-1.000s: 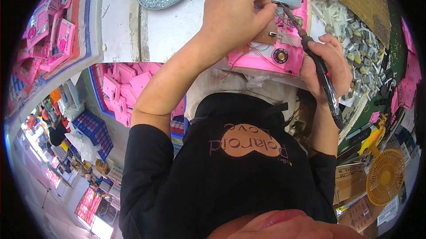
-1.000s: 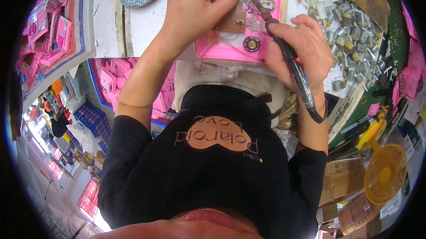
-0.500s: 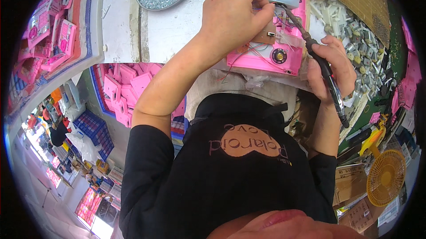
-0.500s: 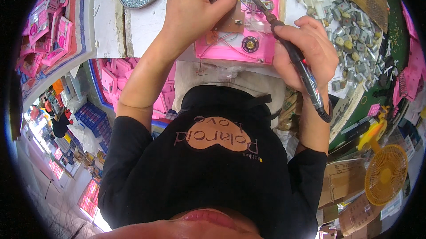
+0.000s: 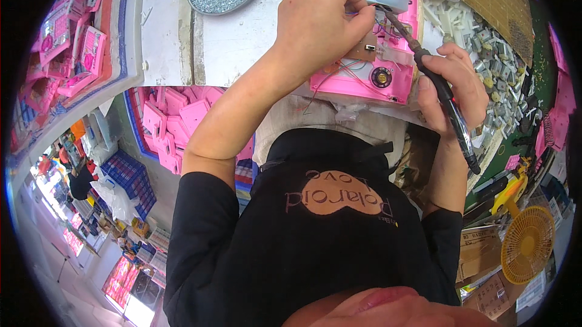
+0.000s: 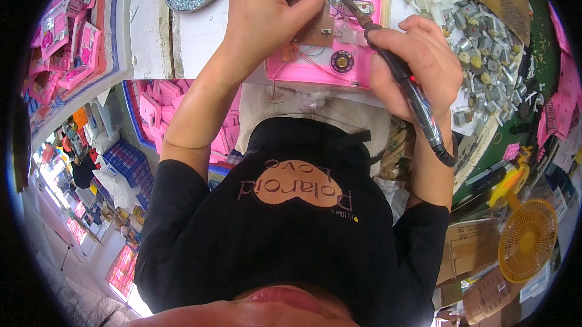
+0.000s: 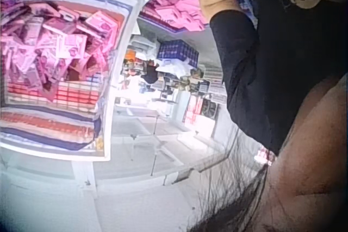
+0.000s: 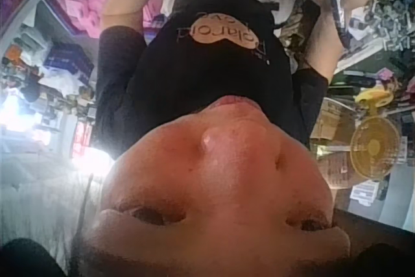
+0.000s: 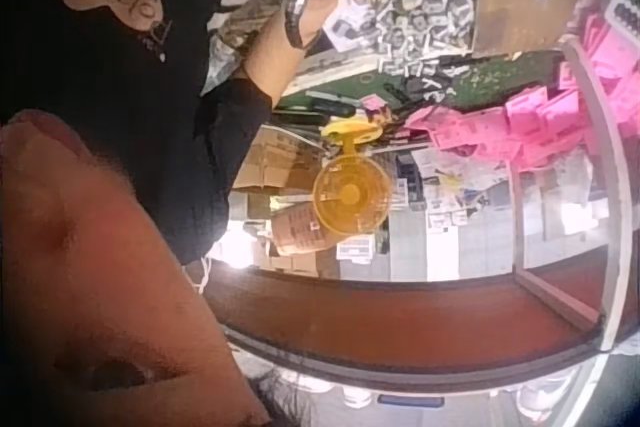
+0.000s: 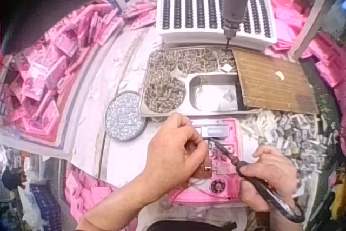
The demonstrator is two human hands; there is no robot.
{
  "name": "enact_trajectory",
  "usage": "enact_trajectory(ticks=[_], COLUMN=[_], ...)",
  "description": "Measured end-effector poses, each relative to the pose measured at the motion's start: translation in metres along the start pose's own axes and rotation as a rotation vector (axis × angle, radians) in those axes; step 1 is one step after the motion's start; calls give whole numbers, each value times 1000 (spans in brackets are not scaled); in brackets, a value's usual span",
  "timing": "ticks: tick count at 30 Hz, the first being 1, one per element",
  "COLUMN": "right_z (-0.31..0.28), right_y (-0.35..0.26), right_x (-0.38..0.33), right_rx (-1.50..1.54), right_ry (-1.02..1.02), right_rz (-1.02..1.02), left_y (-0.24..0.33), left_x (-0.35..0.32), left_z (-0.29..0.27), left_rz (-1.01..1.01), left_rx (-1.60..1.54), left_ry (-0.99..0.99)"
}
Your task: Assembling the internal components of a pink electronic toy, including soldering wires and using an electric screwdriver to secure the casing.
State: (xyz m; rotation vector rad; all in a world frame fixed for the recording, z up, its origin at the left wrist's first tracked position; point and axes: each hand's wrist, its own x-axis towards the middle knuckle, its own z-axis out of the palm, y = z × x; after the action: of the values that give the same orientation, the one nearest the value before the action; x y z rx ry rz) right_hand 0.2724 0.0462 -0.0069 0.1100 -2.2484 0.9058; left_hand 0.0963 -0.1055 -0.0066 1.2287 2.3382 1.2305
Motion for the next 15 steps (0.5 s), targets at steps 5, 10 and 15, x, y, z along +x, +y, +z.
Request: enact_trajectory(ticks=[5,10,15], right_z=[-4,-4,2], right_y=[0,1,2], right_x=[0,4,7], right_rx=[7,-17,-17], right_ry=[-19,-58,-49], right_rz=[7,12,18], left_y=[0,2,2], left_x=[-1,0,-1], left_z=[1,2,3], left_rz=[22,12,16], left_rx=[33,37,37], left_ry=[24,24,43])
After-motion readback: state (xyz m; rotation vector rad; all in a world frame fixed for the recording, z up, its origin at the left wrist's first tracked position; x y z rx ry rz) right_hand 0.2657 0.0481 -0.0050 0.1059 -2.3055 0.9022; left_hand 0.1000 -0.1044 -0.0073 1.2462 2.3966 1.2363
